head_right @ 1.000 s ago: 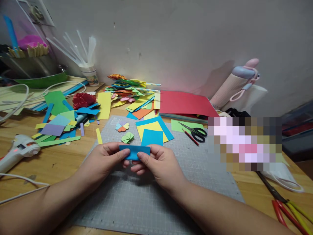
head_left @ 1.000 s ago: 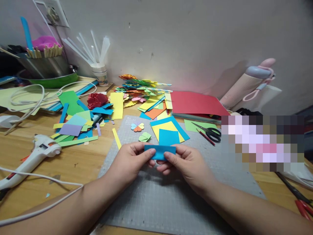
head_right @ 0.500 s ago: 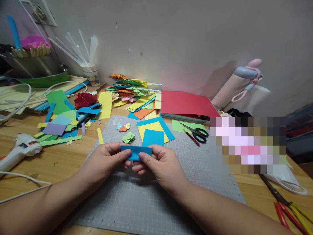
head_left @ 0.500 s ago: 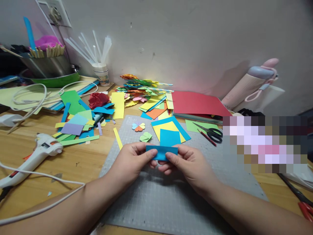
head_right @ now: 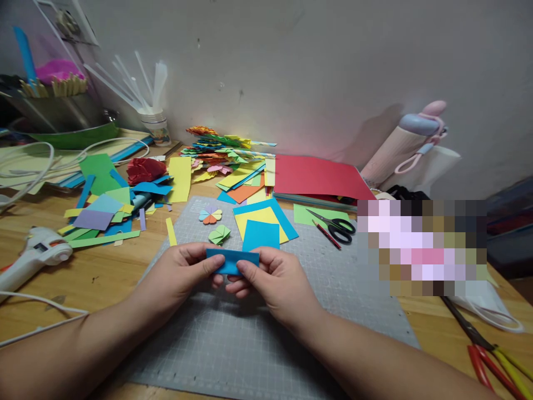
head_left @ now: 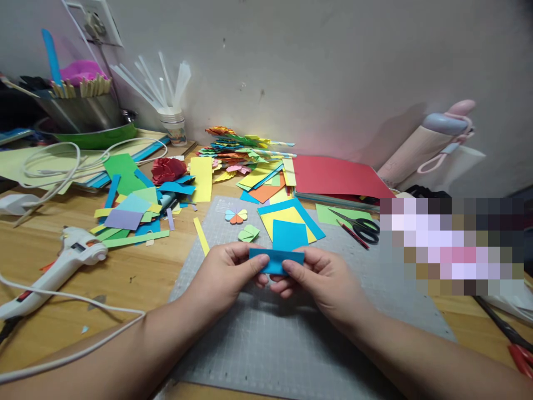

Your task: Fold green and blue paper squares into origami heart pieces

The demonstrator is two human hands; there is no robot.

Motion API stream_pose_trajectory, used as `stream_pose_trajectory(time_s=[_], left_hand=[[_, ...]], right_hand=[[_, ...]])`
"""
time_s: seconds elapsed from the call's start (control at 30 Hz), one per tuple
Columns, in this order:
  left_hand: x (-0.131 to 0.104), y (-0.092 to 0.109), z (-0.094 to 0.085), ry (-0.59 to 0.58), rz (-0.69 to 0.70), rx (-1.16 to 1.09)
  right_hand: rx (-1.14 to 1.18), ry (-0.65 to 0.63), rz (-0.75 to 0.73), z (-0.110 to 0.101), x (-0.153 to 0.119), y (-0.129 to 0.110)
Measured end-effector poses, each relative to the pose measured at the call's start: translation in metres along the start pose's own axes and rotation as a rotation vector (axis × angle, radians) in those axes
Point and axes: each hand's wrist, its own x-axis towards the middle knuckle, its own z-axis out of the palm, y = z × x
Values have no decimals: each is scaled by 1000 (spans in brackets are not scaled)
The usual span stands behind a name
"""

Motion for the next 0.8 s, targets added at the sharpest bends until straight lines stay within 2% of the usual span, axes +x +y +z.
stream_pose_trajectory(time_s=[0.33, 0.5, 0.6, 0.7, 0.8], left_hand=[[-1, -4, 0, -64, 29, 83], [-2, 1, -1, -57, 196, 434], [-5, 6, -2, -162, 244, 602], [-9, 11, -2, -289, 288, 634], [-11, 13, -2, -289, 328, 572]], right_hand=[[-38, -65, 27, -1, -2, 3], [-222, -94, 119, -3, -2, 0], [-362, -123, 62, -4, -3, -5], [-442, -131, -43, -5, -5, -10], [-372, -168, -64, -5, -6, -9]])
